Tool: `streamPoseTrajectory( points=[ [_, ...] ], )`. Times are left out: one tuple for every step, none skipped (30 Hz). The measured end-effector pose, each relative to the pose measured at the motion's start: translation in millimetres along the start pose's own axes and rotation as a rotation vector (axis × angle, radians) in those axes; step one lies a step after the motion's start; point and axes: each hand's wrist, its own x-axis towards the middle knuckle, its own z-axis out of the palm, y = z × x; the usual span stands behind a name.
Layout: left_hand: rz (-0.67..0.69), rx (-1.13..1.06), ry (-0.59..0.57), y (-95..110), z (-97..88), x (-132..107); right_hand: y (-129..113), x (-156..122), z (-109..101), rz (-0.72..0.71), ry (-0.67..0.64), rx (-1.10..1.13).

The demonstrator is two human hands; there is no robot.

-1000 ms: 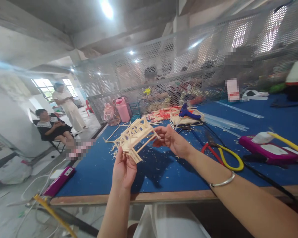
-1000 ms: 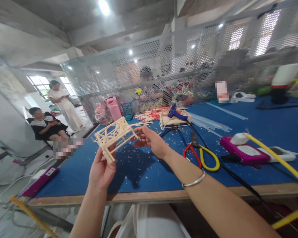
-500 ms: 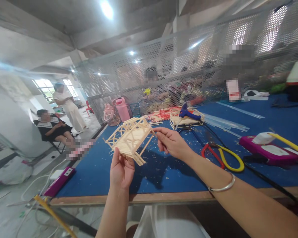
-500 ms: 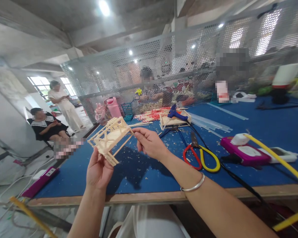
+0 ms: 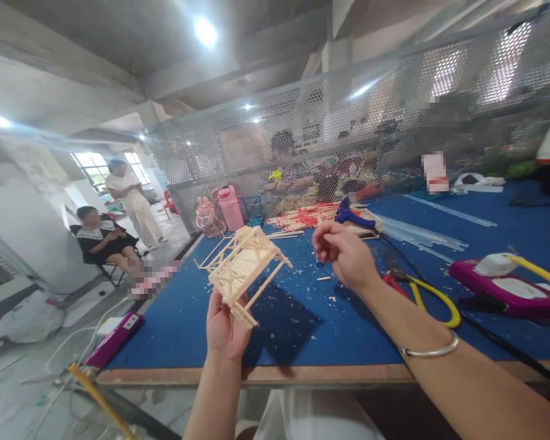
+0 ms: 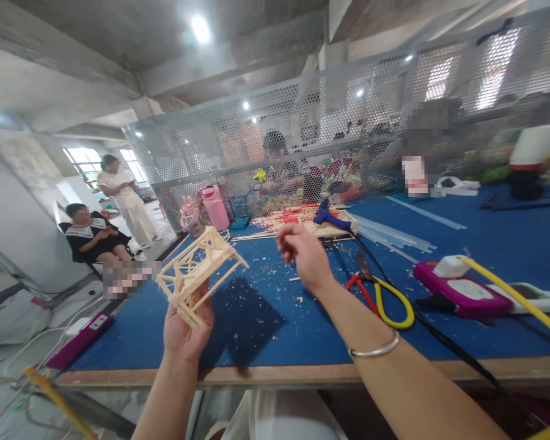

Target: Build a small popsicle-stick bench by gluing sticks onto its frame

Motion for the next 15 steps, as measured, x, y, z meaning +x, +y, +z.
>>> streamPoseTrajectory(
  points=[
    [-0.003,0.0,0.014,-2,2.2,-1,-1,-6,6,0.014,-0.14,-0.077],
    [-0.001,0.006,0.029,-3,4.8,-2,-2,-12,12,-0.003,-0.247,-0.153],
    [0.003,0.018,0.042,-5,7.5,-3,-2,-17,18,-0.042,-0.311,-0.215],
    [0.008,0.035,0.052,-6,10.1,-4,-3,-20,22,-0.087,-0.346,-0.263],
    [0.01,0.051,0.063,-7,12.1,-5,-2,-23,25,-0.125,-0.362,-0.293],
    [0.01,0.062,0.074,-7,13.5,-5,-2,-25,26,-0.145,-0.373,-0.306],
    [0.008,0.064,0.081,-8,14.0,-6,-2,-25,27,-0.145,-0.39,-0.307],
    [0.004,0.058,0.087,-7,13.7,-6,-2,-26,27,-0.13,-0.417,-0.297],
    [-0.005,0.051,0.09,-7,12.7,-5,-2,-26,27,-0.108,-0.452,-0.277],
    [-0.015,0.046,0.086,-6,11.1,-5,-2,-27,26,-0.08,-0.491,-0.25],
    [-0.029,0.05,0.079,-6,9.2,-5,-2,-27,26,-0.044,-0.534,-0.219],
    [-0.048,0.063,0.076,-5,7.3,-4,-2,-28,26,0.0,-0.577,-0.18],
    [-0.068,0.083,0.082,-4,5.4,-4,-3,-27,26,0.048,-0.607,-0.135],
    [-0.087,0.106,0.096,-3,3.8,-3,-3,-27,25,0.098,-0.615,-0.082],
    [-0.099,0.128,0.113,-3,2.5,-2,-2,-25,24,0.144,-0.596,-0.026]
  ],
)
